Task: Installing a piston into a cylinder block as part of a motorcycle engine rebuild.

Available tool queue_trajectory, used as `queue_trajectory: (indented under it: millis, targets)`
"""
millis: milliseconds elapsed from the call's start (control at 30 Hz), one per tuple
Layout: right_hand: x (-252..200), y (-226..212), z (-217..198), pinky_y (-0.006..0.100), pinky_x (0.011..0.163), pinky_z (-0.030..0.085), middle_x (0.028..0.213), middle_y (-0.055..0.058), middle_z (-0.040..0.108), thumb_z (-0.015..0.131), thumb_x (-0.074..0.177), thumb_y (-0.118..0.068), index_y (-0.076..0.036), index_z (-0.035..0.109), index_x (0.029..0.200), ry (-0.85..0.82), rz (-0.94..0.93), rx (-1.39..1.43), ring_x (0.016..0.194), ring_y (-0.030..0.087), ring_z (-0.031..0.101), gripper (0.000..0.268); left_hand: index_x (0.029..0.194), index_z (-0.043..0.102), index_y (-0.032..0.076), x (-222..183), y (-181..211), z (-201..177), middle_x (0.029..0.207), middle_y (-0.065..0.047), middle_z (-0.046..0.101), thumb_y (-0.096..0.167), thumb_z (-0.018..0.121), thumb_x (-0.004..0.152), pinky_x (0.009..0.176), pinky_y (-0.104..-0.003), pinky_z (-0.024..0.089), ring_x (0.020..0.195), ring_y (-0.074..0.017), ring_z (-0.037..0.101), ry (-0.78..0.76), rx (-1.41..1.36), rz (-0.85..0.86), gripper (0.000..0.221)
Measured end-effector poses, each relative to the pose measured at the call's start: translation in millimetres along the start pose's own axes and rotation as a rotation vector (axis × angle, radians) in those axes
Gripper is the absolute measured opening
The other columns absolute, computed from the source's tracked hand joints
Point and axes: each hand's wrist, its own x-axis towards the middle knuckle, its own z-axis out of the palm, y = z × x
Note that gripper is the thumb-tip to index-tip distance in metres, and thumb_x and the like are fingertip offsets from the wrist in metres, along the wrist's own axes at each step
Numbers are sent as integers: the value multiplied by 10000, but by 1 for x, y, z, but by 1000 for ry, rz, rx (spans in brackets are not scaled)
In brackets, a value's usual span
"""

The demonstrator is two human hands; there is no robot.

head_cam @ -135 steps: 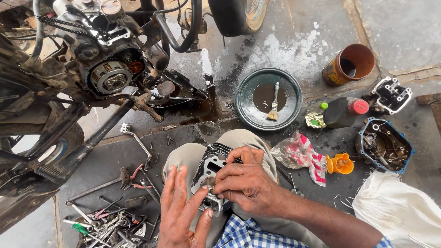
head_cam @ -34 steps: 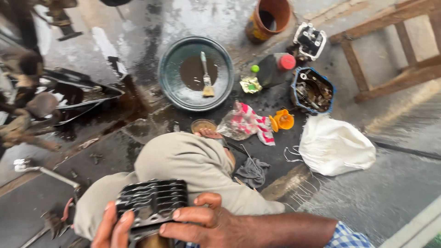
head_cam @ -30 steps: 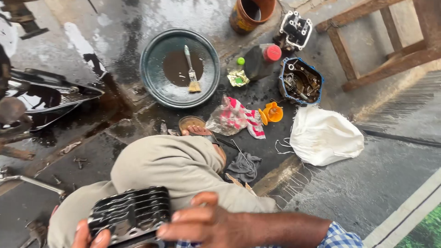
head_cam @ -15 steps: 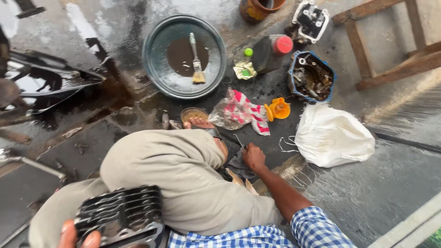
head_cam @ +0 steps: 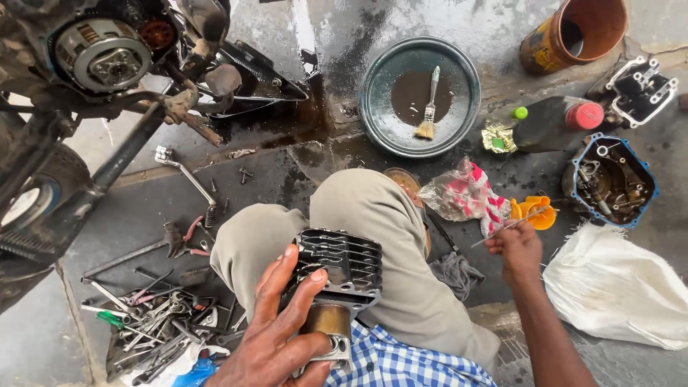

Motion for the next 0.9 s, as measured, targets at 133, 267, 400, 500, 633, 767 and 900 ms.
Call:
queue_trajectory:
  millis: [133,267,400,500,633,767,900]
  targets:
    - [-118,-179,18,441,799,588,1021,252,692,552,1070,43,-9,549,1199,-672,-298,899,895,326,714,140,844,643,93,-8,-2,6,1598,-189,392,236,768,902,1186,-777,184,1562,-519,117,-6,-29,32,198]
    - [-199,-219,60,546,919,589,1105,315,690,532,1037,49,-25,498,1188,-926,-318,882,1048,405,714,172,844,647,108,-13,-7,14,1618,-174,367,259,766,899,1193,-788,171,1562,-495,109,54,-53,65,199]
    - [-221,-215,84,581,1011,567,1164,340,676,495,1076,21,-25,453,1189,-1033,-303,817,1128,395,701,129,873,644,100,-12,1,5,1645,-150,341,240,759,917,1210,-772,191,1575,-483,111,55,-55,51,186]
    - [-227,-211,89,596,1027,563,1171,349,667,487,1086,12,-19,441,1182,-1027,-287,790,1147,402,700,111,871,623,89,-12,5,0,1664,-143,314,232,750,926,1216,-754,210,1584,-479,125,41,-60,50,199]
    - [-230,-212,89,608,1034,567,1170,350,663,490,1091,11,-19,437,1179,-1014,-319,778,1156,413,701,107,857,598,81,-14,3,3,1672,-135,291,213,734,929,1219,-753,196,1583,-471,135,56,-50,70,203]
    - [-232,-211,90,608,1028,573,1170,351,662,486,1087,9,-18,433,1179,-1011,-318,758,1157,409,698,109,905,640,99,-17,3,3,1679,-132,287,218,730,940,1228,-749,176,1584,-463,131,46,-58,67,154]
    - [-234,-212,91,599,1024,582,1177,352,659,481,1094,5,-27,431,1172,-1018,-339,737,1163,407,701,98,899,641,100,-17,2,3,1681,-131,300,227,737,946,1232,-746,172,1588,-462,136,22,-54,57,166]
